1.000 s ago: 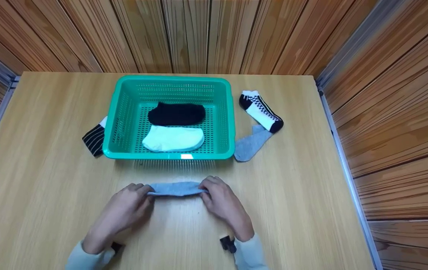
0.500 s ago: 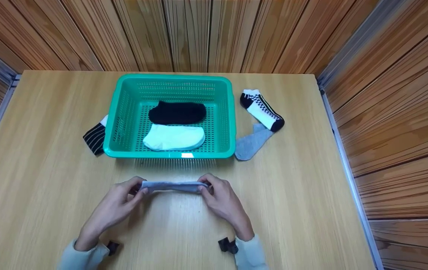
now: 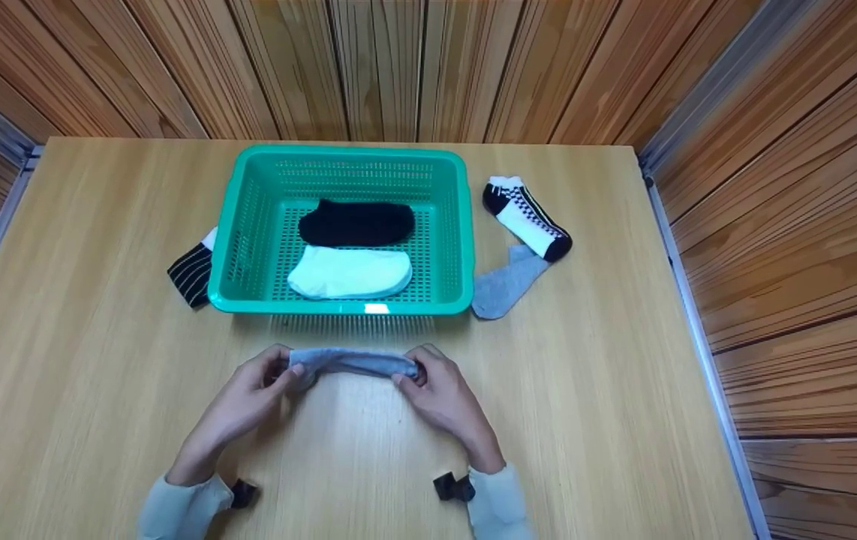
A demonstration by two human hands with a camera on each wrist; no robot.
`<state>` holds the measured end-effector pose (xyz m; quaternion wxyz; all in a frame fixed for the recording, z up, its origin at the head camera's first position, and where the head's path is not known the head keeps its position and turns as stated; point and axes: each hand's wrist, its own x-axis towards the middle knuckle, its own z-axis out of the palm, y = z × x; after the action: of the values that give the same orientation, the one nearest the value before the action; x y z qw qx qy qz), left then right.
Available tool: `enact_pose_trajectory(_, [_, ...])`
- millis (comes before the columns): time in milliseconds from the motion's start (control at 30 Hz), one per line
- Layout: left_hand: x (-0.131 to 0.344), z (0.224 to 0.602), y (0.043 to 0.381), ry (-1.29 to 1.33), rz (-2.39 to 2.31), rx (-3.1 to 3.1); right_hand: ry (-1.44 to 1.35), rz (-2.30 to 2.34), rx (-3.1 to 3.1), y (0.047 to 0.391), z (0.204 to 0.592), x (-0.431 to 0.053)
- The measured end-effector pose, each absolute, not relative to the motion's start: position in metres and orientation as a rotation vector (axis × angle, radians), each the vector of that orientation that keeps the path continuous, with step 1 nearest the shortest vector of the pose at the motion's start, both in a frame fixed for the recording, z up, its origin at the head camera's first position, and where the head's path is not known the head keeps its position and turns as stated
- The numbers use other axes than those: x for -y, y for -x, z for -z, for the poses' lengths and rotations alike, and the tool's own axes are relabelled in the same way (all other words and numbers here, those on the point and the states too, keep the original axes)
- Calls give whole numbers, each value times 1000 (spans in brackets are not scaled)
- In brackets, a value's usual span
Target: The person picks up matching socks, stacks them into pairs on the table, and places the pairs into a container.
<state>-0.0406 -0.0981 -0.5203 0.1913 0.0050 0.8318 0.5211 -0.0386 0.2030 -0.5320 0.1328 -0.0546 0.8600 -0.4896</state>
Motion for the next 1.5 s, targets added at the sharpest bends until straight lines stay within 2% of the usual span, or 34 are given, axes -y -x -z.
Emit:
enact_pose_trajectory(500, [101, 522, 46, 10, -1626, -2180, -173, 1821, -2158, 39, 521, -202])
enact_pose_trajectory(833, [99, 526, 46, 72, -1482, -2313, -276, 1649, -2356, 38, 525, -194])
enact_pose_trajectory(1200, [98, 530, 45, 74, -1334, -2450, -137, 1403, -2672, 37, 533, -191])
enact_pose_trajectory(1500, [96, 532, 45, 97, -1257, -2512, -176, 1313, -2724, 35, 532, -192])
